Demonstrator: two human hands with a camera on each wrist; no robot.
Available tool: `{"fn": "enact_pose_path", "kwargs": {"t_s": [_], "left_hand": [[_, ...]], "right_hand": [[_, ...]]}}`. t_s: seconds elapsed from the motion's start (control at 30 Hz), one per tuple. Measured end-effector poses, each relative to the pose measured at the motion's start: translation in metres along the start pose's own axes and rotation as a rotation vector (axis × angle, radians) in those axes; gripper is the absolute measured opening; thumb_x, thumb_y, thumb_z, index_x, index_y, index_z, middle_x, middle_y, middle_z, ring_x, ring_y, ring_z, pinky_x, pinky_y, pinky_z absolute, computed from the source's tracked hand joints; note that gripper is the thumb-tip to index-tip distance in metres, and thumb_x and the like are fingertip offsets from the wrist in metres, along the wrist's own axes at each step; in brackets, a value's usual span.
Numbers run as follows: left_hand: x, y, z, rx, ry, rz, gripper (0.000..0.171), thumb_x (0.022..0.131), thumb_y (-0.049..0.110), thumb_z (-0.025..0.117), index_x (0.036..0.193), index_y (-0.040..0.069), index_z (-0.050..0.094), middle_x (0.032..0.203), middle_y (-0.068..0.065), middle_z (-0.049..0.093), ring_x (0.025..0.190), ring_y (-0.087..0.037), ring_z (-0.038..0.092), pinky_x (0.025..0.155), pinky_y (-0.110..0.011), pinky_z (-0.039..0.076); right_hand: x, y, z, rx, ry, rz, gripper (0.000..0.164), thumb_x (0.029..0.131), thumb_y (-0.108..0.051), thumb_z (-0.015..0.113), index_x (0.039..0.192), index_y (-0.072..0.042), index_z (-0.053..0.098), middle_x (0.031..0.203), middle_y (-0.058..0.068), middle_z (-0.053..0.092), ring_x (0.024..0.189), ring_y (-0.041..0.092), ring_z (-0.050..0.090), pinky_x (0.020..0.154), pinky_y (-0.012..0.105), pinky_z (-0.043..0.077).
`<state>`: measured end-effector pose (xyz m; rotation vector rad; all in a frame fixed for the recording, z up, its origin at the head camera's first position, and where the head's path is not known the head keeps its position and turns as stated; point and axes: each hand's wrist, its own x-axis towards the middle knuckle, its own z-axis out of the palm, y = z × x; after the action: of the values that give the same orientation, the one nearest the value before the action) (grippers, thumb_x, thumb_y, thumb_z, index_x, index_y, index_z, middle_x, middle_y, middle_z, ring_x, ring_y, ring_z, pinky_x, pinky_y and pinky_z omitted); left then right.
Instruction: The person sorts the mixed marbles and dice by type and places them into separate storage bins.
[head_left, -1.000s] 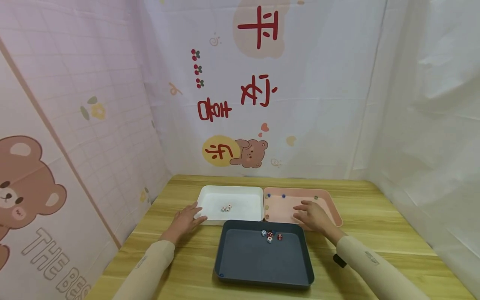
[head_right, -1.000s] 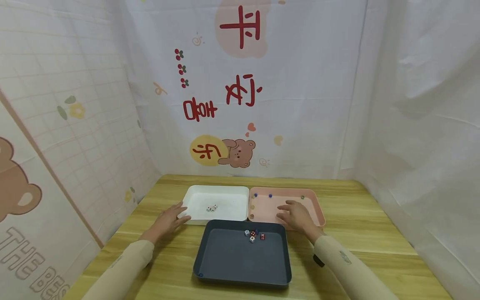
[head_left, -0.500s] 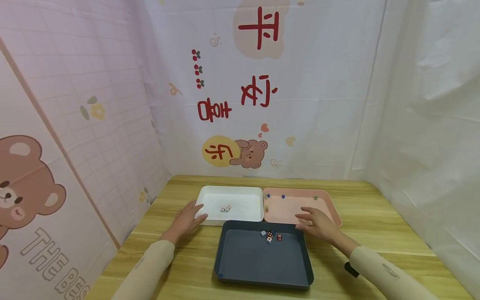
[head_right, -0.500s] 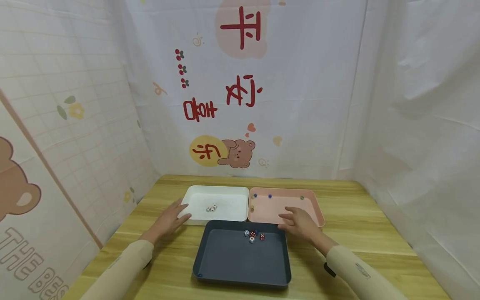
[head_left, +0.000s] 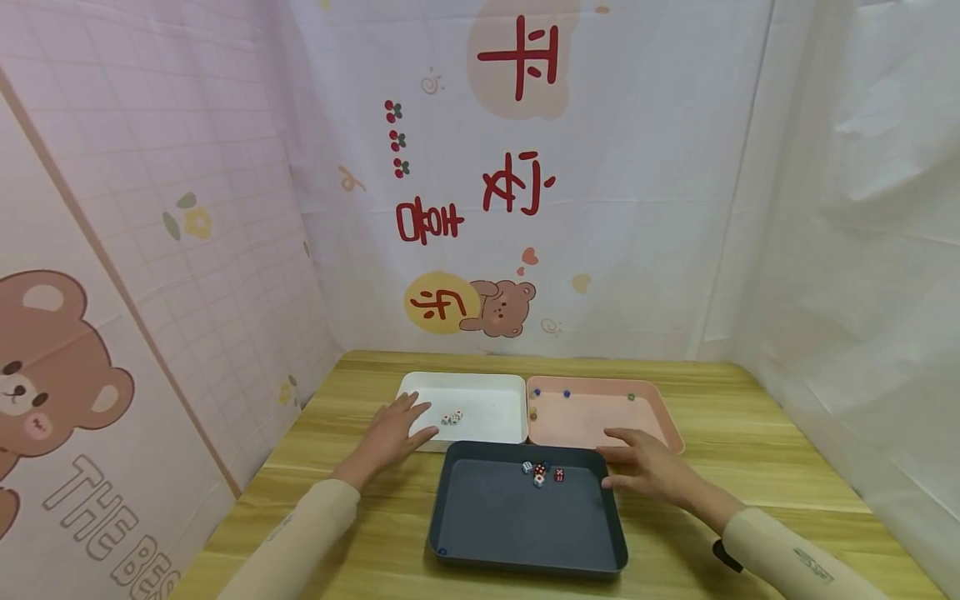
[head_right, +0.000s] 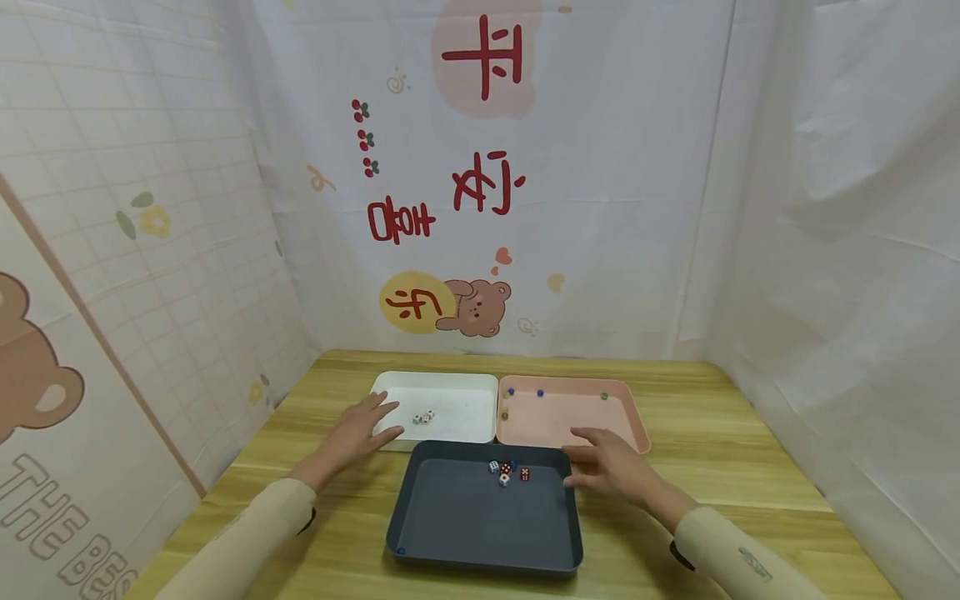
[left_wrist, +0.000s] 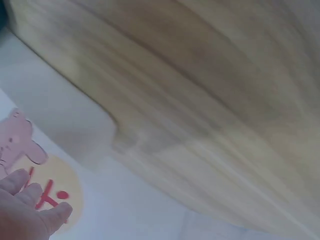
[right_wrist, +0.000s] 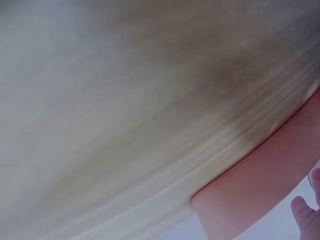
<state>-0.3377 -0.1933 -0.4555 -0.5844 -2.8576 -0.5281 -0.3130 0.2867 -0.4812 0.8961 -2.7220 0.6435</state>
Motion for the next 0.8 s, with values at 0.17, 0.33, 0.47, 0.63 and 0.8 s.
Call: {"fn": "enact_pose_path", "kwargs": {"t_s": [0.17, 0.33, 0.47, 0.63, 0.8], "left_hand": [[0.001, 0.019, -0.003, 0.011, -0.012, 0.045, 0.059, 0.097, 0.046, 0.06, 0.143, 0.009, 0.054, 0.153, -0.019, 0.04, 0.145, -0.038, 0.028, 0.112, -0.064, 0.021], [0.002, 0.035, -0.003, 0.018, -0.026, 0.08, 0.061, 0.096, 0.05, 0.06, 0.144, 0.012, 0.054, 0.154, -0.015, 0.04, 0.146, -0.033, 0.026, 0.115, -0.061, 0.018], [0.005, 0.044, -0.001, 0.009, -0.054, 0.102, 0.061, 0.096, 0.051, 0.06, 0.144, 0.013, 0.054, 0.154, -0.014, 0.039, 0.147, -0.032, 0.026, 0.115, -0.061, 0.017], [0.006, 0.057, -0.001, 0.046, -0.091, 0.151, 0.058, 0.095, 0.05, 0.06, 0.14, 0.013, 0.058, 0.152, -0.015, 0.043, 0.146, -0.034, 0.028, 0.113, -0.062, 0.02], [0.006, 0.071, -0.002, 0.105, -0.125, 0.196, 0.055, 0.093, 0.048, 0.066, 0.136, 0.015, 0.061, 0.149, -0.014, 0.046, 0.144, -0.033, 0.031, 0.113, -0.062, 0.022]], "right_hand": [[-0.002, -0.002, 0.0, -0.09, -0.036, -0.096, 0.064, 0.086, -0.061, 0.066, 0.125, -0.01, 0.071, 0.14, 0.015, 0.055, 0.128, 0.038, 0.049, 0.101, 0.058, 0.04], [-0.002, 0.0, 0.002, -0.169, -0.015, -0.177, 0.061, 0.087, -0.061, 0.065, 0.122, -0.011, 0.072, 0.136, 0.012, 0.058, 0.124, 0.033, 0.053, 0.098, 0.055, 0.043], [-0.002, 0.002, 0.003, -0.217, 0.002, -0.231, 0.059, 0.088, -0.059, 0.065, 0.119, -0.01, 0.074, 0.131, 0.009, 0.06, 0.119, 0.029, 0.056, 0.096, 0.053, 0.045], [-0.003, 0.003, 0.005, -0.257, 0.039, -0.281, 0.055, 0.087, -0.056, 0.068, 0.116, -0.01, 0.075, 0.123, 0.008, 0.063, 0.113, 0.026, 0.058, 0.092, 0.05, 0.047], [-0.005, 0.004, 0.007, -0.265, 0.06, -0.293, 0.052, 0.087, -0.051, 0.072, 0.117, -0.01, 0.074, 0.121, 0.007, 0.065, 0.111, 0.025, 0.059, 0.091, 0.05, 0.049]]}}
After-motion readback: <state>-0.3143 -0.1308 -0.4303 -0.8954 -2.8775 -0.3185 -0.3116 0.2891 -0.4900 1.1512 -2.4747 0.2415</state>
